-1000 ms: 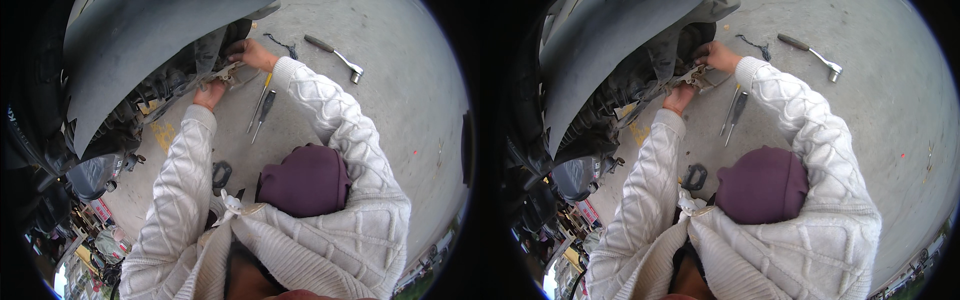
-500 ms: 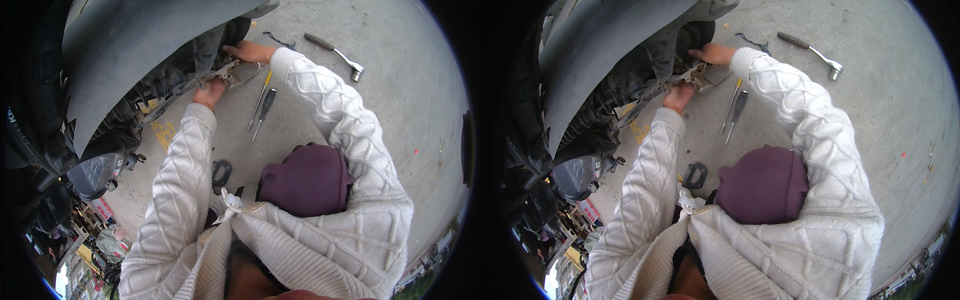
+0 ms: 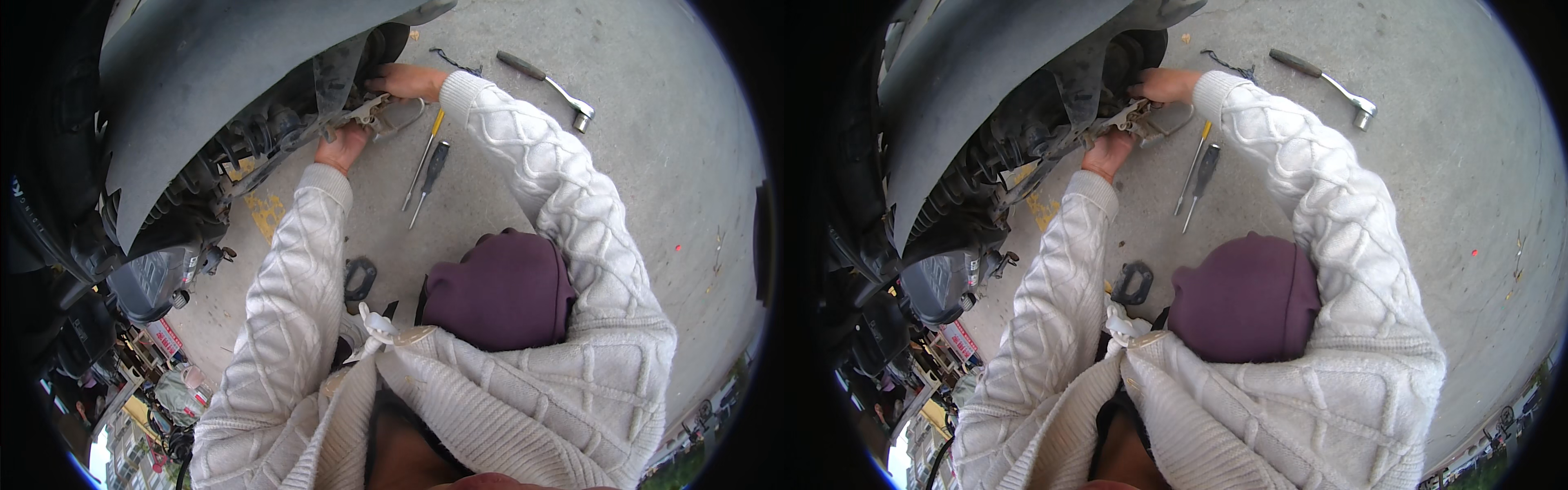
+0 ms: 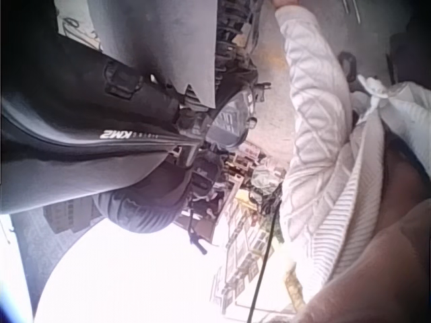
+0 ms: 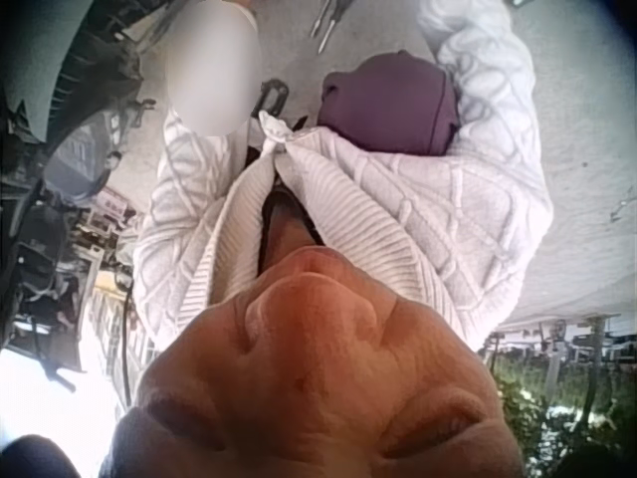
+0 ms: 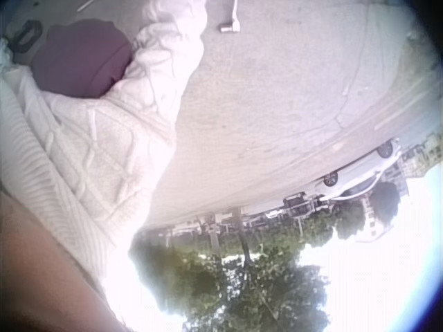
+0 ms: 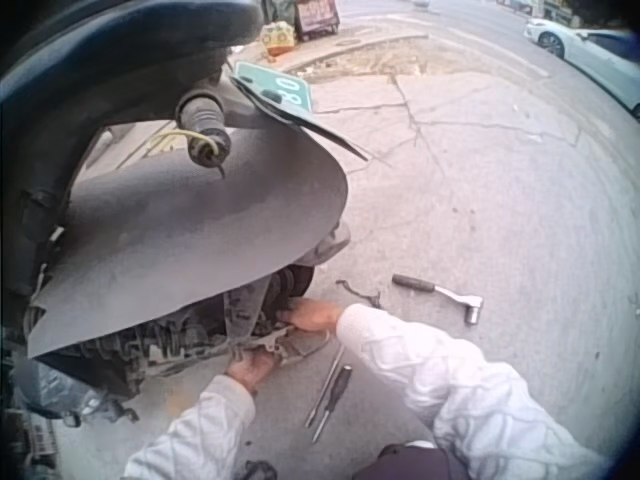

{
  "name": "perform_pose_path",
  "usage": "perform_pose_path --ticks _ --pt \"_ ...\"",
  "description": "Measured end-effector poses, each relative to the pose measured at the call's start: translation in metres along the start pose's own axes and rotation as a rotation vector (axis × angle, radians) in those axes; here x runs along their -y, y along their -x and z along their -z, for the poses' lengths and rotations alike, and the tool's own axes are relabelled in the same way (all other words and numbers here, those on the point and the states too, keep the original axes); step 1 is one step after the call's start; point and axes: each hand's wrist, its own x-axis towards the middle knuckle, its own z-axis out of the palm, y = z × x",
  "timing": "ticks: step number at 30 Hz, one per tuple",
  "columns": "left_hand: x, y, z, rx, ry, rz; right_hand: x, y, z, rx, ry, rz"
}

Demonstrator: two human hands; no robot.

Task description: The person uses a screwdriver and a T-handle wrench to remove and reinstall a footpeg assembly on a motorcycle. They loosen and tighten fasteners, detach the footpeg, then reattach it and secure the fasteners again.

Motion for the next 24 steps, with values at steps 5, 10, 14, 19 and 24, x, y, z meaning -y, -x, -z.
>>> perform_pose_path --ticks 5,10,14,19,24 --pt "0.005 -0.003 -0.007 -0.135 0.002 -0.068 -0.001 -0.01 0.0 0.032 -0.024 -0.132" --pt "0.005 -0.002 -0.008 -0.045 -0.031 -0.077 -0.004 -0.006 0.006 0.025 0.108 -0.028" --pt "0.005 -0.004 -0.005 -0.078 0.002 -0.065 -0.004 -0.004 0.001 -0.074 0.123 0.061" --pt "0.004 -0.005 0.0 -0.041 -0.045 -0.062 0.0 -0.002 0.007 -0.046 0.404 0.203" --pt "0.002 -0.003 0.001 -0.007 -0.036 -0.032 0.005 0.0 0.01 0.032 0.317 0.034"
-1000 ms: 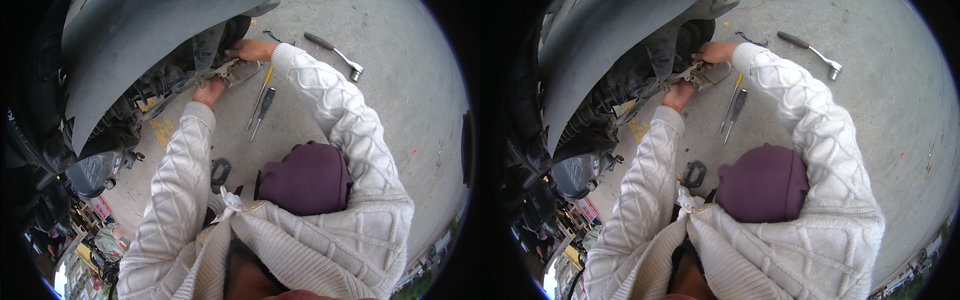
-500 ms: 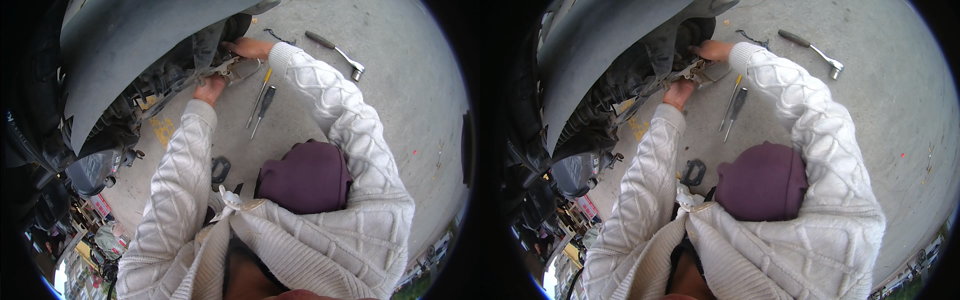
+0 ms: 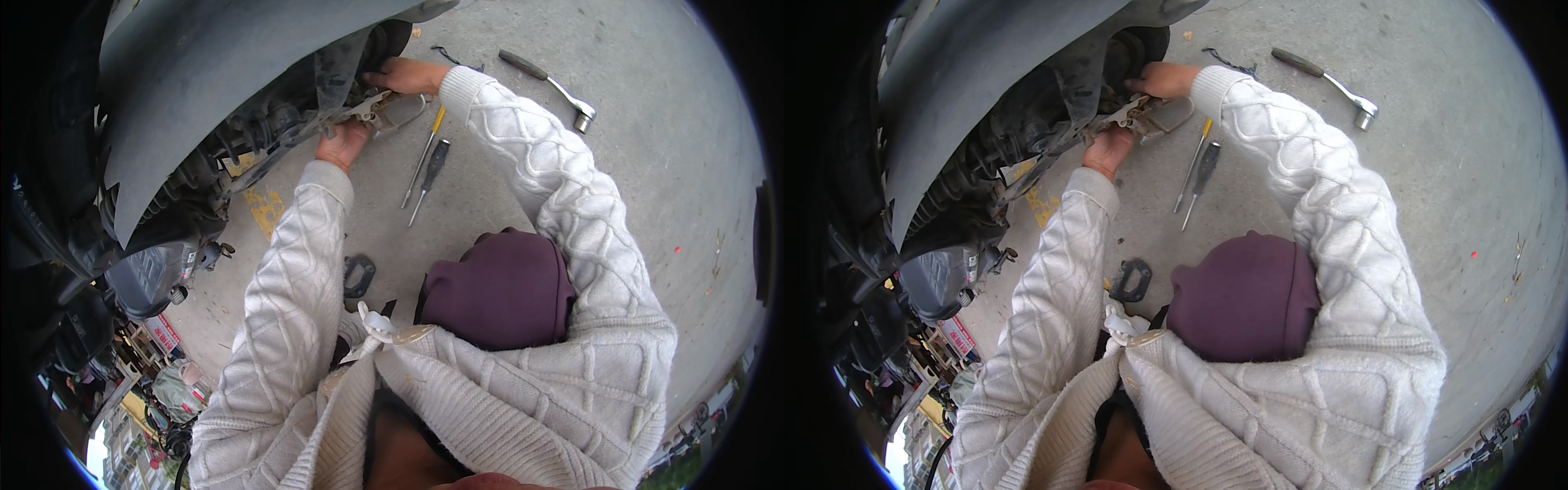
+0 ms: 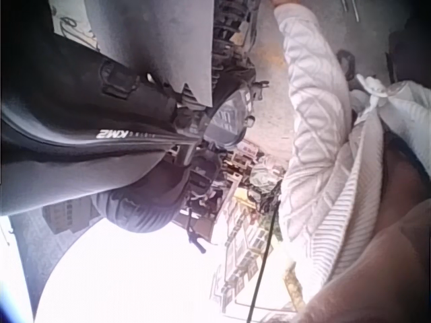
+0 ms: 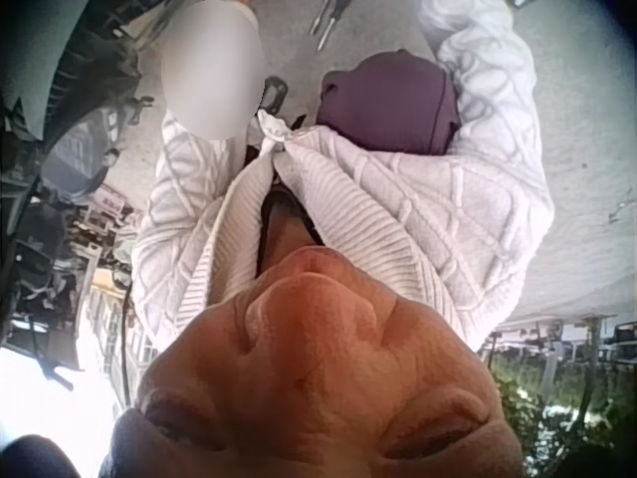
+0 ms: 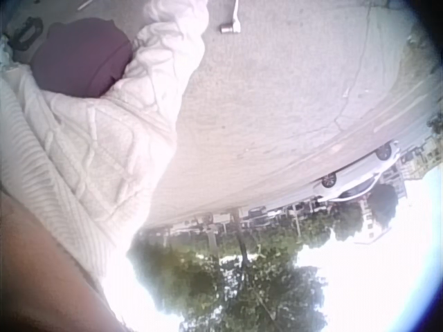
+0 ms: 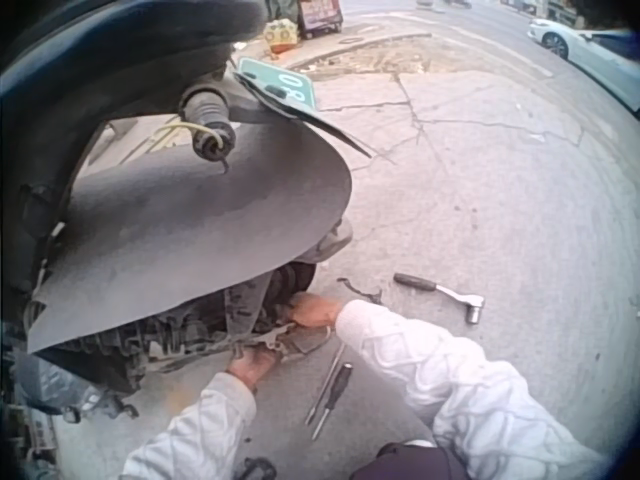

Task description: The person uses a screwdriver and a T-handle wrench to remove and reinstall a footpeg assembly on a motorcycle. They loosen and tighten fasteners, detach the footpeg, then reattach it and secure the fasteners again.

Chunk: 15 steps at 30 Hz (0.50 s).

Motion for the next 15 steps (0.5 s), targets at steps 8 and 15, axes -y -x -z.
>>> perform_pose_path --ticks 8,15 --pt "0.0011 -0.0004 -0.0037 -0.043 -0.003 -0.03 -0.0079 -0.0059 -0.0022 0.028 -0.169 -0.034" --pt "0.0012 -0.0003 -0.0043 0.025 0.012 -0.013 -0.0064 -0.0071 -0.0032 -0.074 -0.086 0.057"
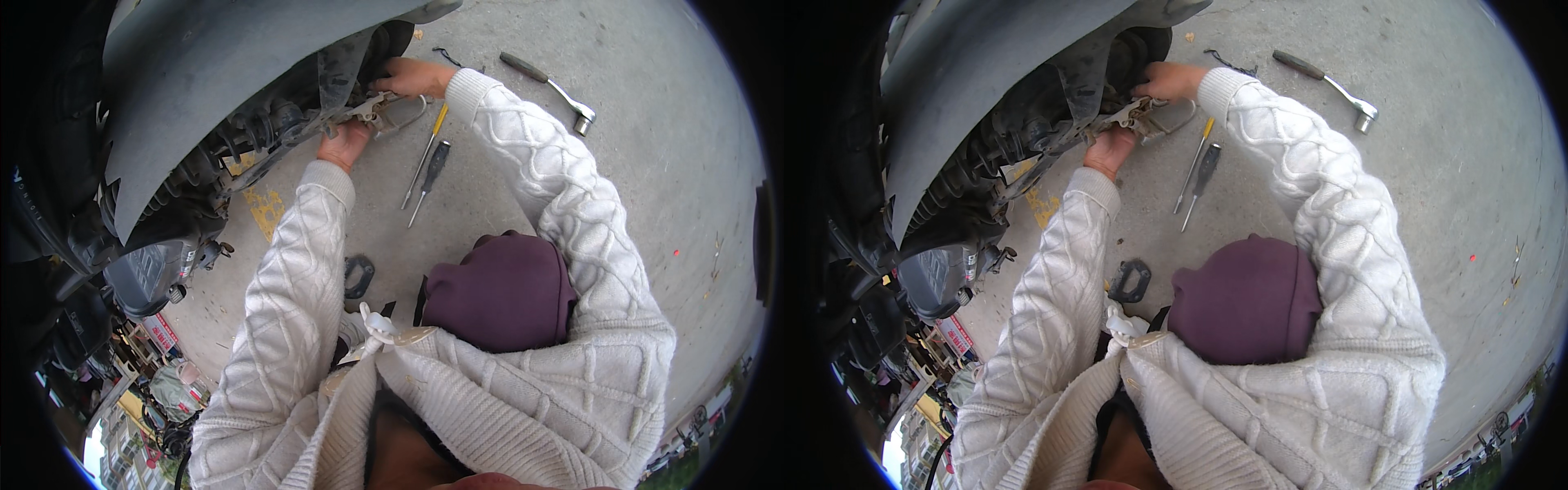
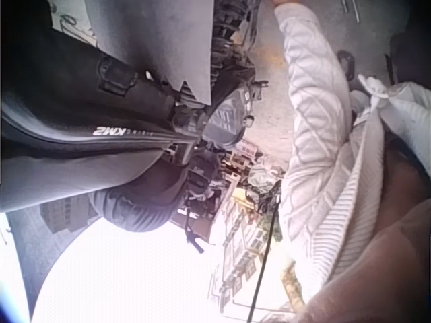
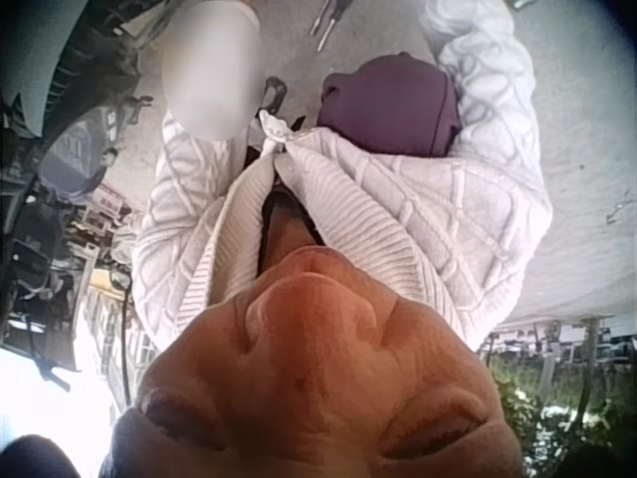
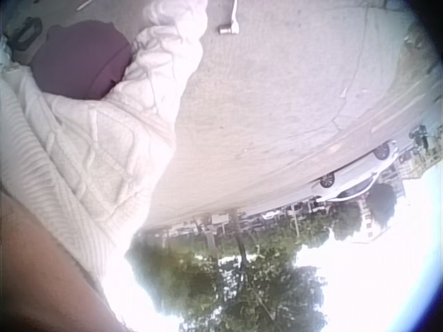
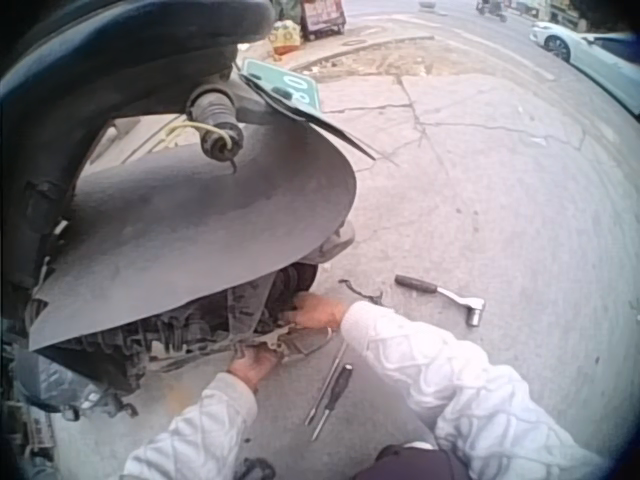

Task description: The person uses a screwdriver and a T-handle wrench to remove and reinstall a footpeg assembly on a motorcycle. They loosen and tighten fasteners, detach the footpeg, then reattach it and secure the fasteners again.

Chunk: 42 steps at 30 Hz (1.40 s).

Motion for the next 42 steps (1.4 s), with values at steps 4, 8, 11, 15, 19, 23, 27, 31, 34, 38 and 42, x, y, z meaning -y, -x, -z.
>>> perform_pose_path --ticks 4,8,11,15,19,23,27,31,34,38,42 --pt "0.001 -0.003 0.004 -0.005 0.0 -0.034 -0.002 -0.001 0.002 -0.017 0.18 0.007" --pt "0.001 -0.007 0.007 -0.069 0.06 -0.015 -0.008 -0.002 -0.006 -0.049 -0.033 -0.033" --pt "0.003 -0.008 0.006 -0.092 0.037 -0.047 -0.01 -0.004 -0.011 -0.123 0.039 -0.046" --pt "0.006 -0.005 -0.001 -0.053 0.071 -0.011 -0.011 -0.003 -0.012 -0.105 -0.052 -0.037" --pt "0.006 -0.003 -0.004 -0.001 0.061 0.011 -0.007 -0.002 -0.01 -0.118 -0.04 -0.054" --pt "0.005 -0.003 -0.002 -0.027 0.03 0.022 -0.005 -0.004 -0.008 0.085 -0.34 -0.205" --pt "0.006 -0.002 -0.004 -0.017 0.018 -0.001 -0.004 -0.006 -0.005 0.013 -0.121 -0.096" --pt "0.007 -0.001 -0.009 -0.031 0.014 0.012 -0.004 0.0 -0.003 0.079 -0.096 0.018" --pt "0.007 -0.002 -0.008 -0.017 0.054 0.002 -0.002 0.001 -0.008 -0.076 -0.173 -0.201" --pt "0.006 -0.003 -0.003 -0.064 0.044 -0.023 -0.001 -0.003 -0.009 -0.009 -0.125 -0.169" --pt "0.008 -0.004 -0.002 -0.044 0.013 -0.038 -0.001 -0.005 -0.007 -0.024 0.022 -0.03"
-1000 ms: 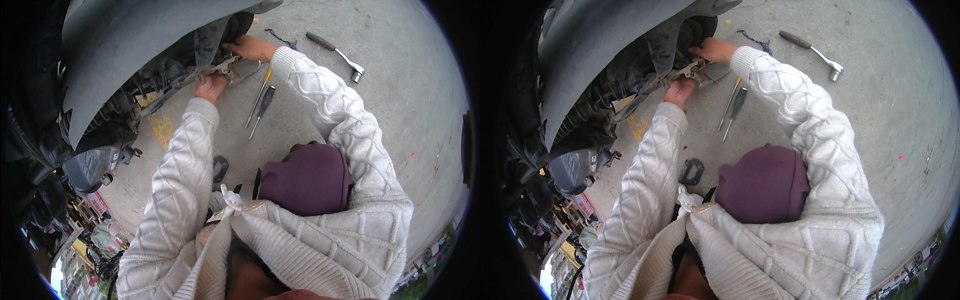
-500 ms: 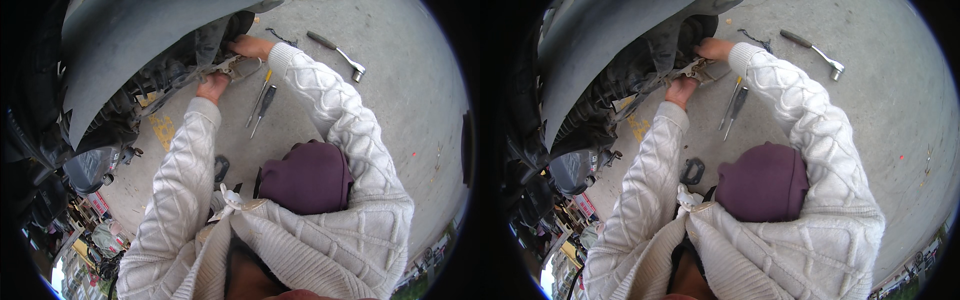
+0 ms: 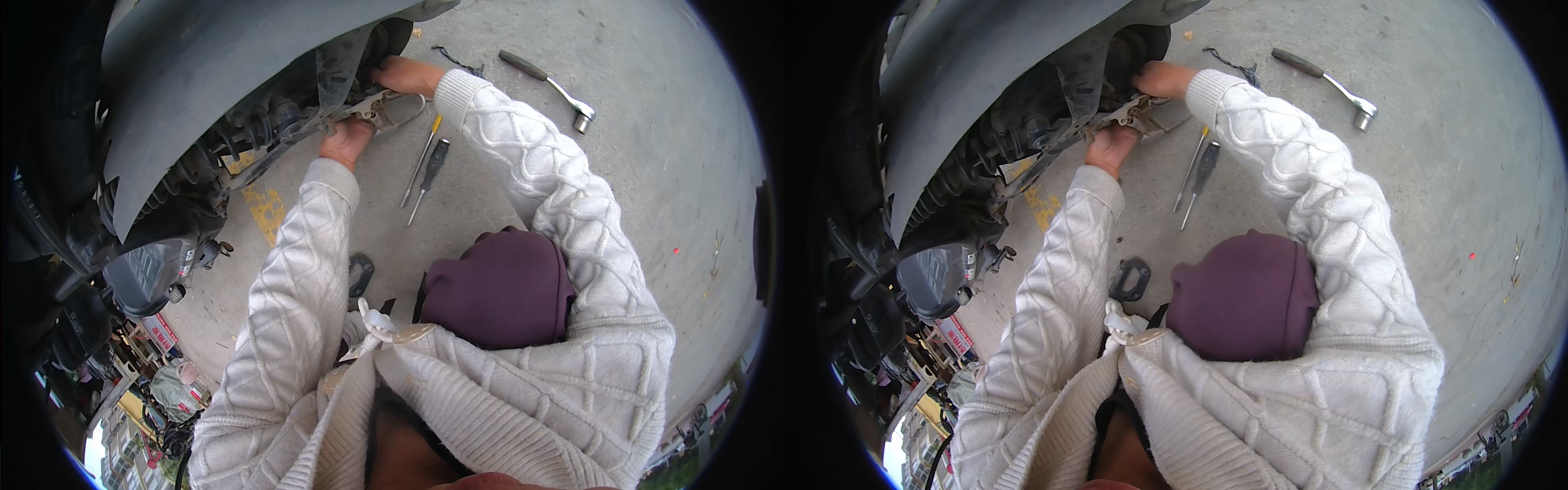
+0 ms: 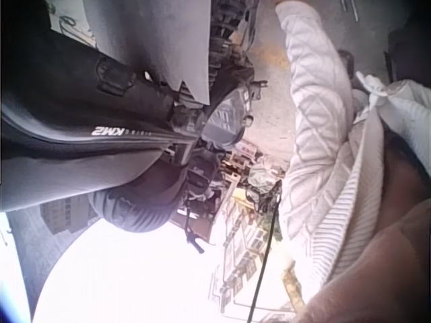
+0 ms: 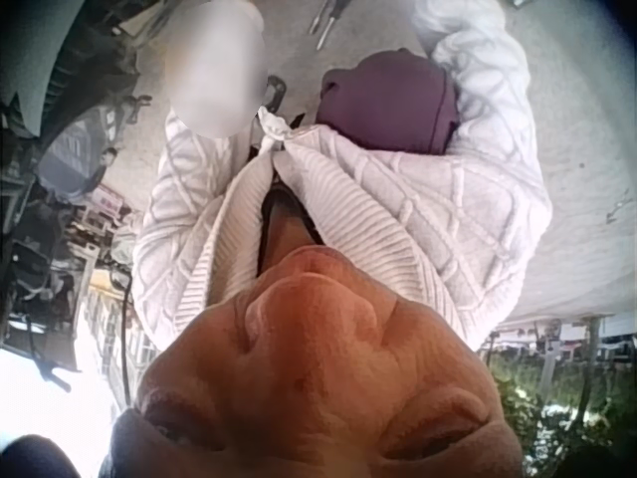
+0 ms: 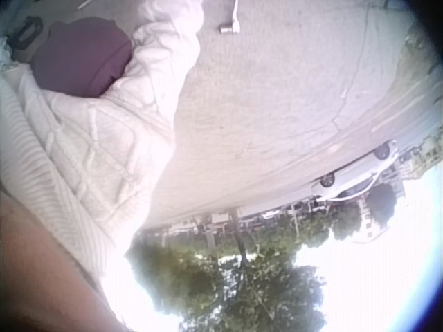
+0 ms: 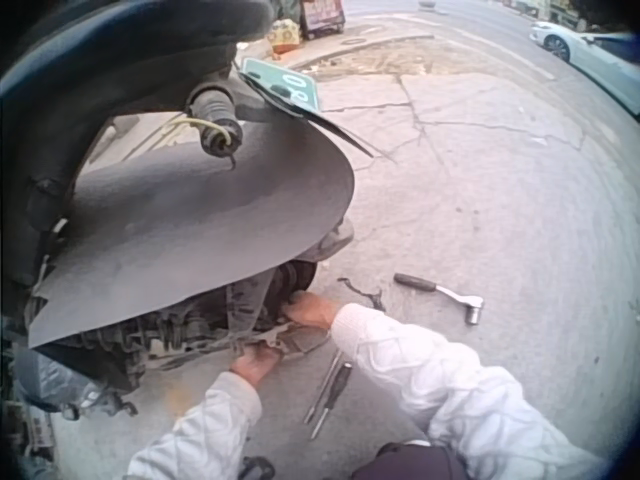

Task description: The person uses a screwdriver and a T-handle wrench to remove and reinstall a footpeg assembly on a motorcycle. They loosen and tighten fasteners, detach the footpeg, then reattach it and secure the fasteners again.

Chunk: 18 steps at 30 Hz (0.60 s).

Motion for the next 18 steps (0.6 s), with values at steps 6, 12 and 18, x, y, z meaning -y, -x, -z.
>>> perform_pose_path --ticks 6,12,18 --pt "-0.0017 0.0037 -0.0031 0.022 0.007 0.038 0.004 0.0037 -0.0008 0.033 -0.231 -0.165" --pt "-0.0018 0.0004 0.0006 -0.007 0.017 0.023 0.0001 -0.0041 -0.0016 0.059 -0.213 -0.19" --pt "-0.002 0.0009 -0.0002 0.005 -0.025 0.004 -0.0015 -0.0011 -0.0034 -0.035 -0.195 -0.103"
